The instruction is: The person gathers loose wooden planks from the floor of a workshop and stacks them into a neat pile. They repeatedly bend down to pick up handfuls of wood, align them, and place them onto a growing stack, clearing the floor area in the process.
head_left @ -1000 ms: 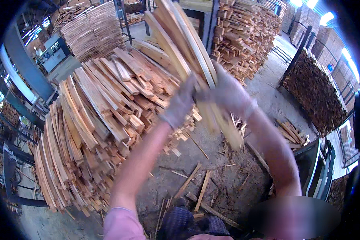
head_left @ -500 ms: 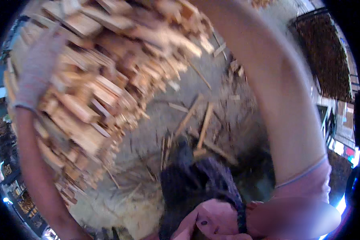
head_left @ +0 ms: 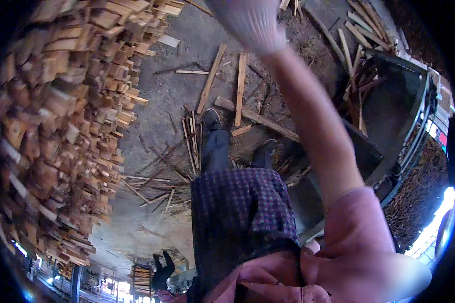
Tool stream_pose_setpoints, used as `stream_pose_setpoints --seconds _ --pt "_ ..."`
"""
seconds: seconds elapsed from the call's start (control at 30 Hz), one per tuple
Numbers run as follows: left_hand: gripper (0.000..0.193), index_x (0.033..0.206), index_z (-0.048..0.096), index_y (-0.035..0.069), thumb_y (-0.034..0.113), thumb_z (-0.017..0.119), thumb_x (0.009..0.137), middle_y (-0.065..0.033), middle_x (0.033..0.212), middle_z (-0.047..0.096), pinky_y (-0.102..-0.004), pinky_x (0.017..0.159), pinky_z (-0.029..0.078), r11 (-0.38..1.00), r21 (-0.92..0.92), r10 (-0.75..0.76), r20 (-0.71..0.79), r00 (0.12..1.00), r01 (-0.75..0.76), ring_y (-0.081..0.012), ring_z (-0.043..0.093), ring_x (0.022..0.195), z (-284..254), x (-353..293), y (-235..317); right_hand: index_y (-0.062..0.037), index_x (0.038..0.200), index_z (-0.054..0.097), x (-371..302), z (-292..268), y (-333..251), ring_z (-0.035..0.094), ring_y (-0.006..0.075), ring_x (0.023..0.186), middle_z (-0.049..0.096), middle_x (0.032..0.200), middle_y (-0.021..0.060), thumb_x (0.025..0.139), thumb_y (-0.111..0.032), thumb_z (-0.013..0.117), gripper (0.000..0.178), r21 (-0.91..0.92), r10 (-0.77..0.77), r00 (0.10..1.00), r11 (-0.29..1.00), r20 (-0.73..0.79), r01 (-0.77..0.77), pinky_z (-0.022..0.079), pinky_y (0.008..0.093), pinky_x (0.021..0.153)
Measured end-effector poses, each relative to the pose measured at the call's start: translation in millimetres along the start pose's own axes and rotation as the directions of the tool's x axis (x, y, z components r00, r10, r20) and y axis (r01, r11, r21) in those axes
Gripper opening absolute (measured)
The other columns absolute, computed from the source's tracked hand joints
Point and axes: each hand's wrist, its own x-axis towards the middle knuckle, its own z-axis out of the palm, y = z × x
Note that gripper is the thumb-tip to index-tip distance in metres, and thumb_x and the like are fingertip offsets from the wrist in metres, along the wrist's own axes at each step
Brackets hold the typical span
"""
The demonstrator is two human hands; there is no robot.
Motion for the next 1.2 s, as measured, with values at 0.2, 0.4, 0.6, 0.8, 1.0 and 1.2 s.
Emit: stream_pose_setpoints --seconds 0.2,0.4,0.6,0.8,1.0,1.2 --pt "0.055 0.144 0.055 0.007 0.013 0.066 0.09 -0.0157 0.146 0.056 -0.0451 0.117 0.038 0.988 0.134 -0.083 0.087 0.993 0.071 -0.0353 0.05 0.137 -0.1 -45.2 54.0 -0.0052 0.145 0.047 -521.6 -30.7 134.1 0.065 0.0452 0.113 0.067 0.124 0.028 0.091 -0.046 0.071 0.072 -0.584 0.798 0.038 0.472 0.602 -0.66 0.053 0.0511 0.095" --pt "0.056 0.143 0.056 0.005 0.011 0.069 0.089 -0.0152 0.144 0.059 -0.0438 0.116 0.039 0.954 0.288 -0.116 0.085 0.99 0.087 -0.0338 0.053 0.135 -4.1 -62.2 120.7 -0.0013 0.138 0.057 -674.7 -22.0 98.9 0.064 0.0416 0.12 0.067 0.128 0.0258 0.092 -0.04 0.069 0.061 -0.59 0.829 -0.236 0.134 0.507 -0.796 0.052 0.0482 0.1" --pt "0.057 0.142 0.057 0.004 0.008 0.072 0.087 -0.0147 0.141 0.062 -0.0425 0.114 0.04 0.979 0.034 0.192 0.158 0.969 -0.2 -0.0323 0.055 0.133 51.3 -93.4 328.4 -0.0013 0.131 0.059 -722.1 39.1 126.5 0.067 0.0449 0.11 0.07 0.116 0.0278 0.086 -0.041 0.073 0.061 -0.475 0.882 -0.145 0.097 0.448 -0.875 0.053 0.0523 0.094" --pt "0.057 0.137 0.058 0.004 0.032 0.072 0.089 -0.0217 0.127 0.067 -0.0509 0.099 0.05 0.859 -0.203 0.478 0.644 0.597 -0.47 -0.0413 0.065 0.114 460.8 -112.7 529.0 -0.0021 0.126 0.061 -726.7 77.8 188.1 0.066 0.0455 0.111 0.07 0.118 0.0279 0.085 -0.039 0.073 0.056 -0.354 0.862 -0.216 -0.046 0.459 -0.934 0.053 0.0524 0.094" --pt "0.069 0.134 0.05 -0.002 0.041 0.071 0.084 -0.0282 0.118 0.069 -0.053 0.096 0.051 0.948 -0.288 0.04 0.529 0.848 0.135 -0.0473 0.066 0.112 679.7 -94.8 634.0 -0.0009 0.125 0.062 -748.8 148.2 232.9 0.068 0.0454 0.107 0.071 0.113 0.0284 0.087 -0.04 0.071 0.055 -0.289 0.864 -0.131 0.018 0.486 -0.957 0.053 0.0501 0.092" --pt "0.059 0.116 0.062 -0.006 0.043 0.071 0.082 -0.0308 0.115 0.069 -0.0514 0.096 0.051 0.953 -0.241 -0.015 0.57 0.822 0.184 -0.0483 0.065 0.111 701.5 -90.8 614.7 -0.0006 0.115 0.071 -730.2 145.5 233.8 0.067 0.0454 0.106 0.072 0.109 0.0265 0.093 -0.04 0.064 0.046 -0.249 0.658 -0.044 0.221 0.752 -0.943 0.053 0.0484 0.093"
